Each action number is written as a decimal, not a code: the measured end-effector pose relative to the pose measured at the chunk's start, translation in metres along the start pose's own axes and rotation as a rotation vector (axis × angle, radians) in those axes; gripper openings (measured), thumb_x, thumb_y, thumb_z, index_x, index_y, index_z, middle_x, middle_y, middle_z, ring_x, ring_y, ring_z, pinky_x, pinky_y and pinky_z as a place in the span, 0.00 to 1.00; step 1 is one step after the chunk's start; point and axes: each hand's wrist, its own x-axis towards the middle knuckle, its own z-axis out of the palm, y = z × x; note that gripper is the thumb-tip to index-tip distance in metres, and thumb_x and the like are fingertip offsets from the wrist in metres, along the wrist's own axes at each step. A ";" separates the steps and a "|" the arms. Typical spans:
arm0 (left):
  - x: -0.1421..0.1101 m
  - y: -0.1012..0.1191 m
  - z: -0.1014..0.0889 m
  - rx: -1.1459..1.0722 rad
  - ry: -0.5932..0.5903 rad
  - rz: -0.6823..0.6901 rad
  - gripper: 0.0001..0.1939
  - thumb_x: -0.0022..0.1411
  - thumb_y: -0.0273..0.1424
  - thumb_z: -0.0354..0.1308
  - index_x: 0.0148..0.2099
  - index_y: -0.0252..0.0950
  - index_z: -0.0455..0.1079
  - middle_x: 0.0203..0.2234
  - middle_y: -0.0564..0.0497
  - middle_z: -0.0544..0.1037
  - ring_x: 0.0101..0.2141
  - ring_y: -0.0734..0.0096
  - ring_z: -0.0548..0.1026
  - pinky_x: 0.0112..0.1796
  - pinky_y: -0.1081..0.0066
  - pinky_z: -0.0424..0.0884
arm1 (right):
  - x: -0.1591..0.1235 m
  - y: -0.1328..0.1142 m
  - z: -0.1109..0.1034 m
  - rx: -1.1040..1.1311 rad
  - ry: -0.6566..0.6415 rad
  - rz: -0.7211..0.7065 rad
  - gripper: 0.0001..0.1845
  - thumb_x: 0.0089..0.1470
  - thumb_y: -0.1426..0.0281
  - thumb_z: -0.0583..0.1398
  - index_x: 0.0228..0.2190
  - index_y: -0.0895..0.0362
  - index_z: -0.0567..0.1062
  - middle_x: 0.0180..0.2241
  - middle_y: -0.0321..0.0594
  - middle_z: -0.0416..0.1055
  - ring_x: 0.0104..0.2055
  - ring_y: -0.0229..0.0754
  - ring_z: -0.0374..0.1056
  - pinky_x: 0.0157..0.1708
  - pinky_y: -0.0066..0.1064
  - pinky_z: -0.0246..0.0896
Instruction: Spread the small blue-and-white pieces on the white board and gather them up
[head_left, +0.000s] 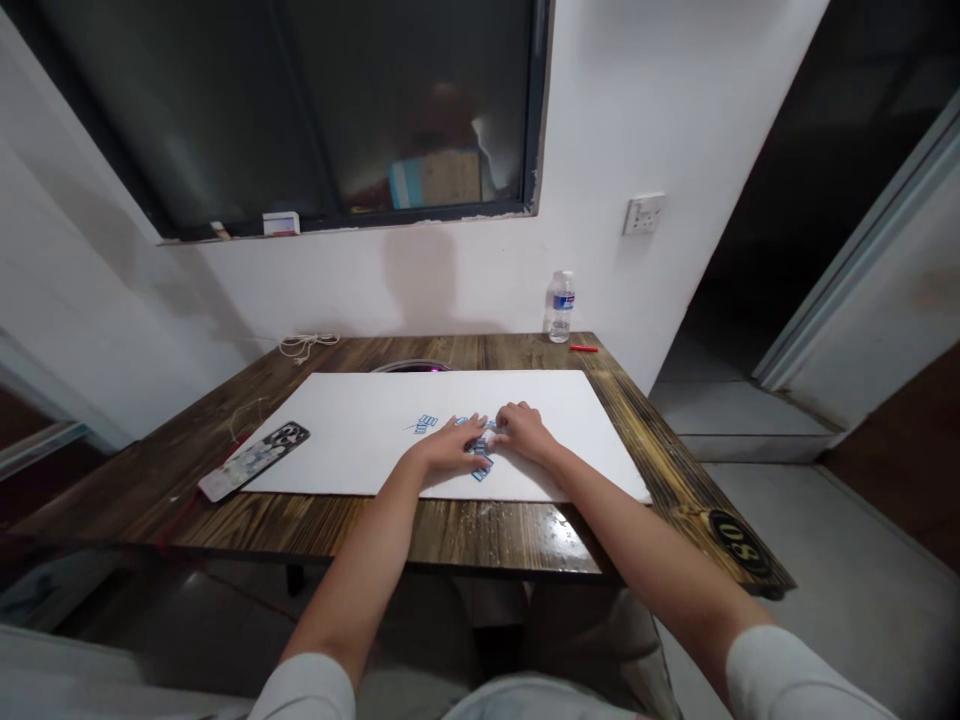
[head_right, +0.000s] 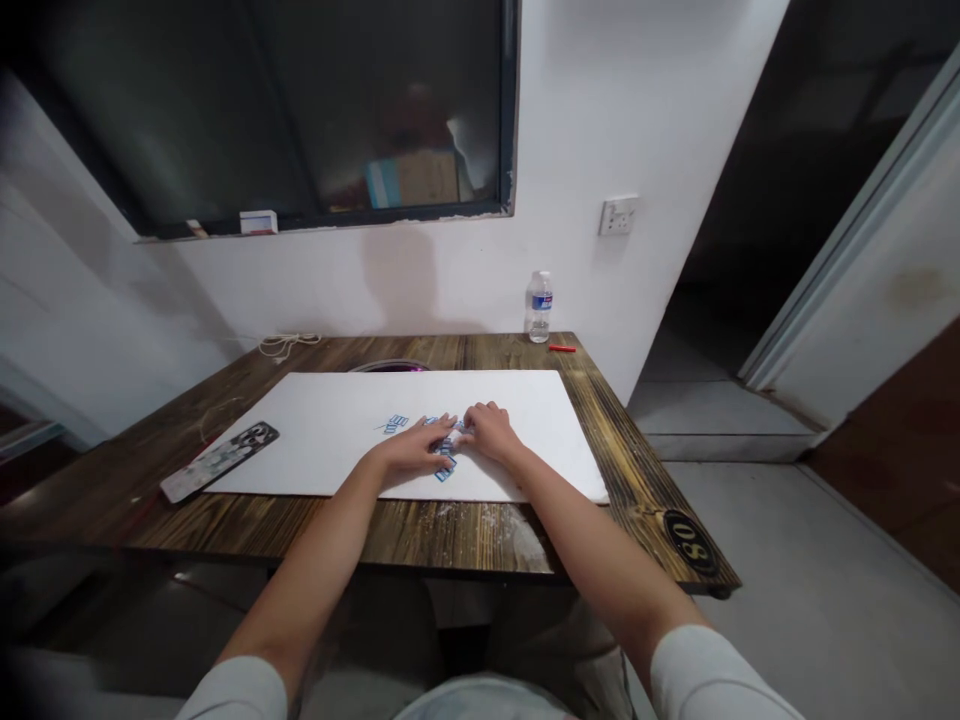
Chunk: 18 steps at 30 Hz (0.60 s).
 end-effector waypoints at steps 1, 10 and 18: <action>0.001 0.000 0.000 -0.026 -0.012 0.033 0.31 0.58 0.44 0.63 0.62 0.44 0.67 0.68 0.47 0.54 0.68 0.53 0.48 0.65 0.53 0.40 | 0.001 0.004 -0.004 0.015 0.005 0.018 0.15 0.52 0.57 0.67 0.33 0.54 0.74 0.38 0.42 0.73 0.44 0.49 0.62 0.39 0.36 0.49; -0.011 -0.012 -0.019 -0.156 0.009 0.047 0.12 0.55 0.34 0.67 0.43 0.44 0.79 0.61 0.49 0.69 0.64 0.55 0.59 0.61 0.55 0.56 | 0.000 0.017 -0.024 0.118 -0.146 -0.083 0.21 0.41 0.59 0.73 0.38 0.50 0.79 0.41 0.41 0.74 0.47 0.50 0.62 0.45 0.39 0.53; -0.018 -0.020 -0.022 0.094 0.228 -0.216 0.18 0.57 0.37 0.64 0.51 0.44 0.75 0.58 0.48 0.72 0.59 0.55 0.66 0.57 0.60 0.60 | -0.005 0.005 -0.019 0.105 -0.190 -0.253 0.14 0.48 0.60 0.70 0.40 0.43 0.82 0.48 0.43 0.72 0.51 0.54 0.60 0.51 0.49 0.54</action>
